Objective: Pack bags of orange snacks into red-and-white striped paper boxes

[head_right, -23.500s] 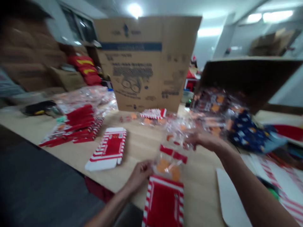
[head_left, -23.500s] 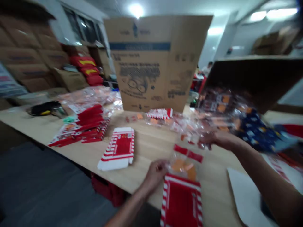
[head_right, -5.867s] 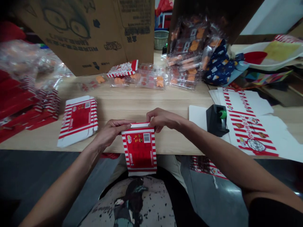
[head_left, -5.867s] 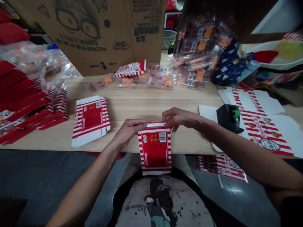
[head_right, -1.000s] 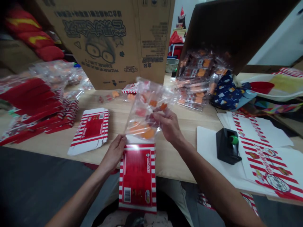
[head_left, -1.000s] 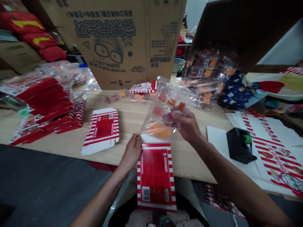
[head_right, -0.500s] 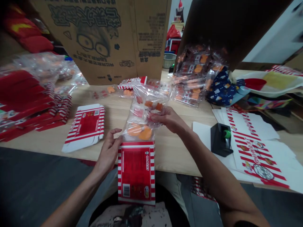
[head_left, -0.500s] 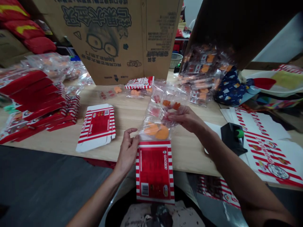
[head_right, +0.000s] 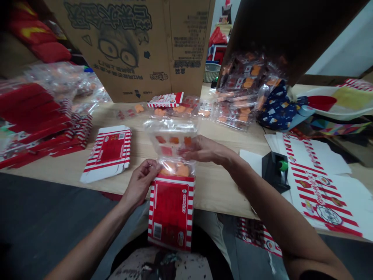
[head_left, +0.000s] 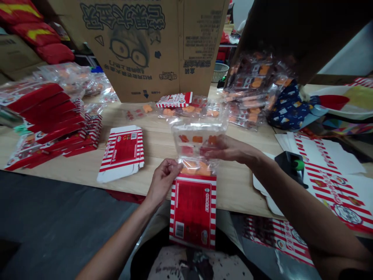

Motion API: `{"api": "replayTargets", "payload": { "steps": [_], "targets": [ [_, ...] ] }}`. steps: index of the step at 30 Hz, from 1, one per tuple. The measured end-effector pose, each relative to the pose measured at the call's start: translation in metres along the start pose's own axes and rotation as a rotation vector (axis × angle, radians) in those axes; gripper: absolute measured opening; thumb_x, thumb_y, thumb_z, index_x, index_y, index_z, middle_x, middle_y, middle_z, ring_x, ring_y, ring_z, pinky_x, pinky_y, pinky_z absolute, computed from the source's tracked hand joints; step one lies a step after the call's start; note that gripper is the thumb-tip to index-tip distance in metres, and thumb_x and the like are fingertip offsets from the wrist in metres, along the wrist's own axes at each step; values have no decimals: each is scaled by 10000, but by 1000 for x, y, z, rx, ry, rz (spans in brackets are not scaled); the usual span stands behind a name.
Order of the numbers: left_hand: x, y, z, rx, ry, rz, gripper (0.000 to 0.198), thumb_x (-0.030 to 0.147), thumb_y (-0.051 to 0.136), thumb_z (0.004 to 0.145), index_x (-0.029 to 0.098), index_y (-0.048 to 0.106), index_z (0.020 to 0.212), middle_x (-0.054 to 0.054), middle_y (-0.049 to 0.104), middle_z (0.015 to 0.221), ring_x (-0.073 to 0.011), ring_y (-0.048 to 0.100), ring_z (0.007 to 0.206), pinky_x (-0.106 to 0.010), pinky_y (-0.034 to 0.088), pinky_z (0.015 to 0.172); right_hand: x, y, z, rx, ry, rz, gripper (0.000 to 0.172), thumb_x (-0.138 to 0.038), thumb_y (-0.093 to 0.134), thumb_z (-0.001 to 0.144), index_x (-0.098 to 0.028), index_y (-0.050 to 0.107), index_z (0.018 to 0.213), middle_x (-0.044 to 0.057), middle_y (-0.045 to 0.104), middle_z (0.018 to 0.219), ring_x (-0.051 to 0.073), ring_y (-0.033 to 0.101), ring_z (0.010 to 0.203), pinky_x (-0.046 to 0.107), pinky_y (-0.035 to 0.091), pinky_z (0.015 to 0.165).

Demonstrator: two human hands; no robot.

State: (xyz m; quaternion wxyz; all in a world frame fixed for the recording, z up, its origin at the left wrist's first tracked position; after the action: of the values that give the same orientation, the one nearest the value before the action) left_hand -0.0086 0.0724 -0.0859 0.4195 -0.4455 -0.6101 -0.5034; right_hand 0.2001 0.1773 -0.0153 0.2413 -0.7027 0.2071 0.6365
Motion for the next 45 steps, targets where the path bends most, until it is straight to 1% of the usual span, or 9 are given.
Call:
{"api": "replayTargets", "payload": {
  "steps": [4,7,9,14,20,26,34,43,45],
  "targets": [
    [10,2,-2,30,51,94,349,464,782,804,197,566,863,68,493,669,-75,403,574,-184,315,542,-17,-13,1,162,-61,65,422,-434,747,852,-172,707,1180,84,749,1006,215,690,895,345,570,841],
    [19,2,-6,-59,5,127,305,429,763,822,201,578,905,66,483,687,-80,405,601,-183,316,555,-38,-22,-3,370,-227,89,689,-362,792,800,-237,528,1424,62,724,1085,186,701,808,310,583,729],
    [23,2,-8,-108,-27,87,290,379,768,809,205,564,917,61,508,721,-82,429,628,-180,340,579,-48,-17,-5,399,-311,55,834,-320,804,786,-292,393,1511,36,715,1088,178,717,794,288,581,689],
    [12,-2,-8,-21,-59,-55,376,357,806,773,234,475,902,76,525,723,-80,454,597,-181,363,572,-39,6,3,133,-247,-2,526,-295,806,794,-218,594,1269,49,738,1002,204,735,913,298,593,772],
    [12,4,-18,-101,-61,-95,354,365,781,790,220,467,867,67,542,728,-80,478,611,-181,381,586,-28,-26,10,450,-109,164,657,-194,823,670,-250,591,1282,21,736,898,190,720,736,272,571,599],
    [17,8,-21,81,0,-81,332,330,741,792,229,432,858,82,524,717,-80,480,572,-183,397,550,-56,0,7,346,-230,78,591,-285,796,749,-254,584,1300,26,710,957,230,715,905,327,573,735],
    [19,7,-25,-229,-9,-162,431,258,777,824,256,415,1058,8,695,943,-149,681,823,-272,529,767,-45,-8,2,51,-53,-46,532,-302,794,806,-192,597,1288,28,722,880,171,690,779,285,534,711],
    [26,3,-17,-311,-53,-78,511,227,793,819,259,478,1220,-39,735,1065,-172,711,960,-294,541,866,-54,-1,0,137,-181,-79,457,-397,734,881,-194,621,1275,26,726,890,151,655,759,270,506,699],
    [27,-2,-15,-277,-34,-19,471,217,803,803,234,550,1201,-41,736,1057,-161,700,977,-271,529,882,-56,7,-6,59,-146,-184,374,-392,728,880,-189,677,1190,32,727,881,162,655,775,272,495,693]
  ]
}}
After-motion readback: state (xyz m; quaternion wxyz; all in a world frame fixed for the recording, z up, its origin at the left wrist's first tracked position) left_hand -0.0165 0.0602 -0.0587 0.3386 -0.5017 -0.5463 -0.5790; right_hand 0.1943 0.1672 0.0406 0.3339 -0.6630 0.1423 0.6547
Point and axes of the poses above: each hand's wrist, its own z-axis towards the middle knuckle, its own y-axis out of the palm, x = y × z, the point moved 4 cm from there along z, towards the middle knuckle
